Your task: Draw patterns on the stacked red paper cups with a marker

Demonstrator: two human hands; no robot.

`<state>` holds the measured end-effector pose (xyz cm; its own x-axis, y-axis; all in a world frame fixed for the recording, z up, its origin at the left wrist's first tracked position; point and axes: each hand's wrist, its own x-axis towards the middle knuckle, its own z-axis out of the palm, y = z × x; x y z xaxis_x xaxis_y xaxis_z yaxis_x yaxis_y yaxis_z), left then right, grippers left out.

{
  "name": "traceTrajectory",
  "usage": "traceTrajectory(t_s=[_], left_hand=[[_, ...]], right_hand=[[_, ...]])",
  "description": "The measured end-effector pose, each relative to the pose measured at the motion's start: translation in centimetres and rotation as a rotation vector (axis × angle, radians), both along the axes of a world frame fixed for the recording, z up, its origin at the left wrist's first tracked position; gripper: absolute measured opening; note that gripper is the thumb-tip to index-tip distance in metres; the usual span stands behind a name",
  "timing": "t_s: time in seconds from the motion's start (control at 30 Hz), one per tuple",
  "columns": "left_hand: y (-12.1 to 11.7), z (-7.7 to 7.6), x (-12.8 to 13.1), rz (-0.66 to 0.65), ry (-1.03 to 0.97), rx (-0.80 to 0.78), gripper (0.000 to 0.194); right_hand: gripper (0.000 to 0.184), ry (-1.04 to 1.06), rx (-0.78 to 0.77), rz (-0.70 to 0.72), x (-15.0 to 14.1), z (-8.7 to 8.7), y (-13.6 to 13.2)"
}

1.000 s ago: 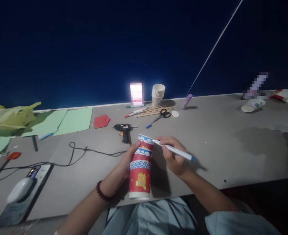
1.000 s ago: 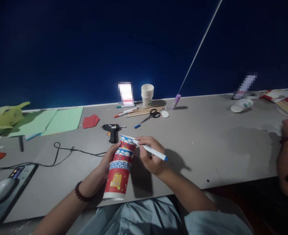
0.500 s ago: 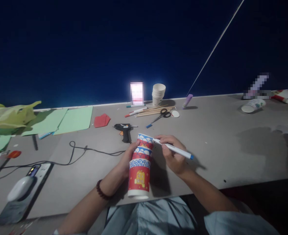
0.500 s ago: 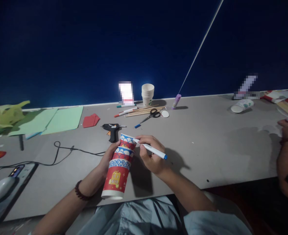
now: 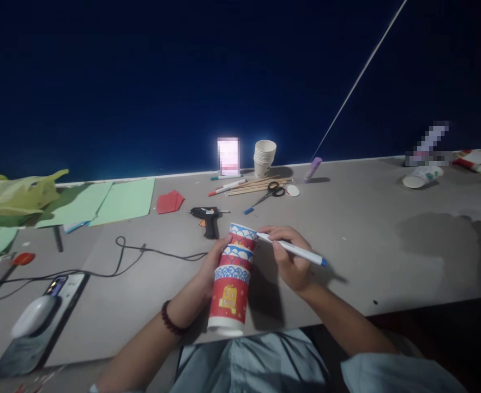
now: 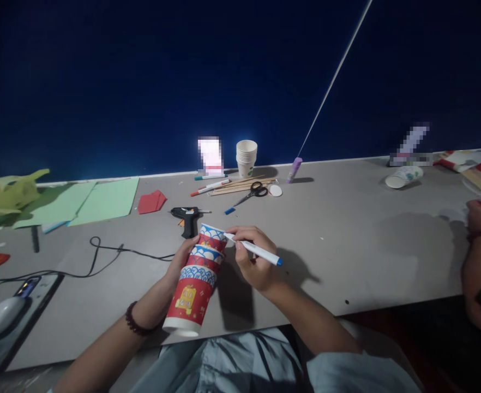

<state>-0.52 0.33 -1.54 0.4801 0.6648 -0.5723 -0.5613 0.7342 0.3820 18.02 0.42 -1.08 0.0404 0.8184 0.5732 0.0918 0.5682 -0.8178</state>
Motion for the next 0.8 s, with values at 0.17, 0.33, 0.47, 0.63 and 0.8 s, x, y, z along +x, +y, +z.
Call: traceTrajectory(t_s=[0.17,0.33,0.47,0.63,0.8], left_hand=[[-0.06,-0.09,-0.06,-0.006,-0.009,0.012,0.041],[-0.22,0.45,0.10,0.007,0.018,0.002,0.042],[-0.25,0.76,0.25,0.006,0.025,0.016,0.041],[-0.21,0.59,0.25,0.013,0.020,0.026,0.041],[-0.23,0.66,0.23,-0.003,0.044,0.009,0.043]], right_hand=[[0.011,-0.005,0.014,-0.025,-0.14,0.04,-0.05],[0.013,-0.059,0.053,-0.016,-0.10,0.63,-0.10],[0.014,-0.086,0.073,-0.005,-0.09,0.92,-0.13],[0.014,-0.069,0.063,-0.010,-0.13,0.57,-0.12],[0.014,-0.031,0.040,-0.028,-0.13,0.15,-0.04]])
